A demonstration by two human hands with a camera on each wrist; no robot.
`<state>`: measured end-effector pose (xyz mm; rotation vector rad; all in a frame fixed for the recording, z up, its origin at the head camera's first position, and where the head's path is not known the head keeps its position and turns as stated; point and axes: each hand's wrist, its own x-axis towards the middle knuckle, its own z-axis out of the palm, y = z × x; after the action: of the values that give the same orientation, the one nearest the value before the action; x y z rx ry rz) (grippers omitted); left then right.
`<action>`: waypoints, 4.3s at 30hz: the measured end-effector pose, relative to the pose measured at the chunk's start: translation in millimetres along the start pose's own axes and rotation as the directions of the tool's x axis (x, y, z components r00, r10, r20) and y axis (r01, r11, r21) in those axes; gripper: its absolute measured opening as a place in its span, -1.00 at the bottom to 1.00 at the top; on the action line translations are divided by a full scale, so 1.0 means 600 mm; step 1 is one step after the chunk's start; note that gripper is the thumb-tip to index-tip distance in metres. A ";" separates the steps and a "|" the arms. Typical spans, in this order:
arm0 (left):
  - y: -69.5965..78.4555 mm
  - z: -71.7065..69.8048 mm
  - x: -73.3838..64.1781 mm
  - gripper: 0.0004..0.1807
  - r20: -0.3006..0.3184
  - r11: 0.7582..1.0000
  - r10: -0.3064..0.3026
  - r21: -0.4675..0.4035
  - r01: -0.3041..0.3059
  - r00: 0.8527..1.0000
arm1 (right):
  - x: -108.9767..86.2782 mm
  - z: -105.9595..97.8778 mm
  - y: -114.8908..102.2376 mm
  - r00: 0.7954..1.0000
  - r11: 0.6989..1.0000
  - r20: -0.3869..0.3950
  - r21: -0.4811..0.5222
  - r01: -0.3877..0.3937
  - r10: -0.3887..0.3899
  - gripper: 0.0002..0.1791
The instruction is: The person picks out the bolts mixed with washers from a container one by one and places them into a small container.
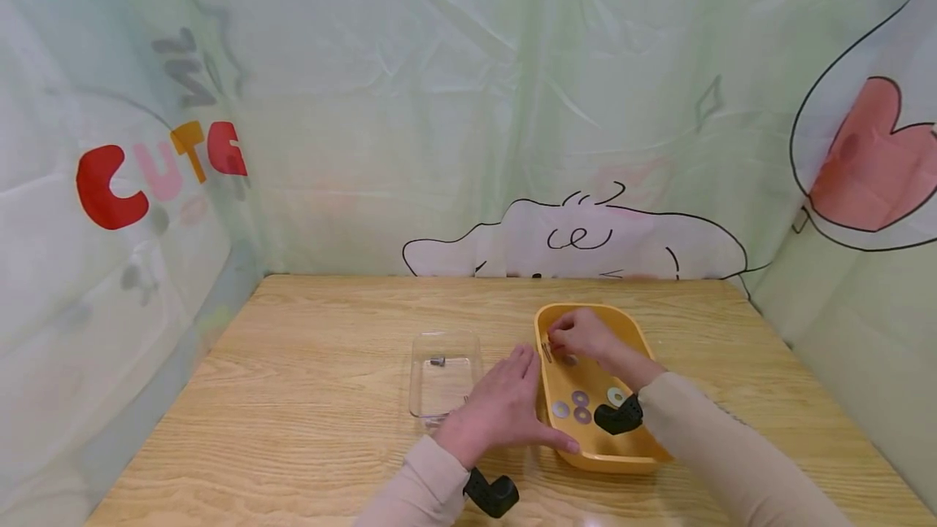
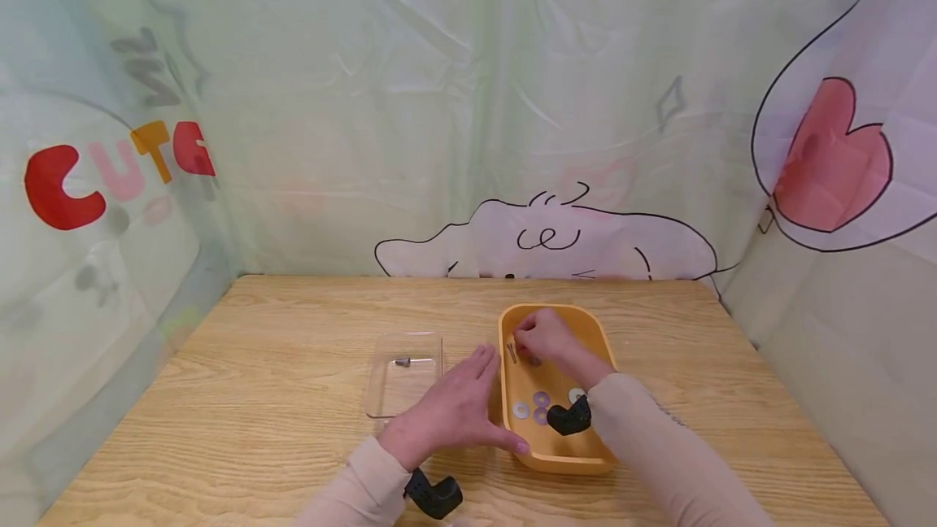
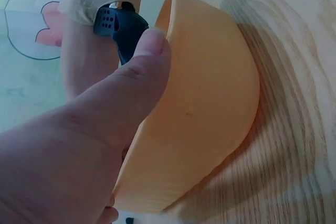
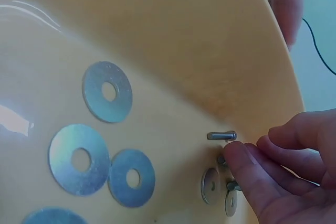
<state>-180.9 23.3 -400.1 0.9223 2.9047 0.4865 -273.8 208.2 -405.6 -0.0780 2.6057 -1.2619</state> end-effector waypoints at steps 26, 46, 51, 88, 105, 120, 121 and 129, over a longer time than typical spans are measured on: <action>0.011 -0.005 0.007 0.44 0.047 0.998 -0.015 0.068 0.012 0.999 | -0.001 0.026 -0.004 0.999 0.984 -0.011 -0.171 0.046 -0.048 -0.78; 0.017 -0.007 0.008 0.45 0.057 0.994 -0.028 0.103 0.022 0.998 | -0.002 0.028 0.000 0.998 0.997 -0.048 -0.055 -0.049 0.047 -0.83; 0.016 -0.008 0.009 0.44 0.058 0.994 -0.025 0.111 0.018 0.998 | -0.005 0.027 0.002 0.998 0.999 -0.034 -0.010 -0.054 0.053 -0.83; 0.006 -0.009 0.002 0.41 0.067 1.000 0.007 0.007 -0.008 0.998 | -0.017 0.002 -0.004 0.996 0.982 0.093 0.187 -0.021 0.004 -0.74; -0.007 -0.019 0.001 0.38 0.023 1.000 -0.001 -0.009 0.001 1.000 | -0.019 -0.025 -0.003 0.991 0.955 0.129 0.297 -0.010 -0.030 -0.69; -0.039 -0.037 -0.020 0.37 0.023 0.997 -0.077 -0.018 0.077 0.997 | -0.019 -0.045 -0.019 0.985 0.922 0.156 0.386 0.009 -0.075 -0.62; -0.041 -0.038 -0.022 0.37 0.023 0.996 -0.082 -0.023 0.082 0.996 | -0.019 -0.046 -0.022 0.985 0.921 0.158 0.389 0.006 -0.073 -0.63; -0.057 -0.048 -0.035 0.38 0.015 0.989 -0.122 -0.086 0.123 0.992 | -0.023 -0.045 -0.045 0.981 0.925 0.178 0.380 0.005 -0.078 -0.66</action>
<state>-186.6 -23.1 -384.3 0.7283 2.8831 0.5914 -268.3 214.1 -366.0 -0.1756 2.1696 -1.6599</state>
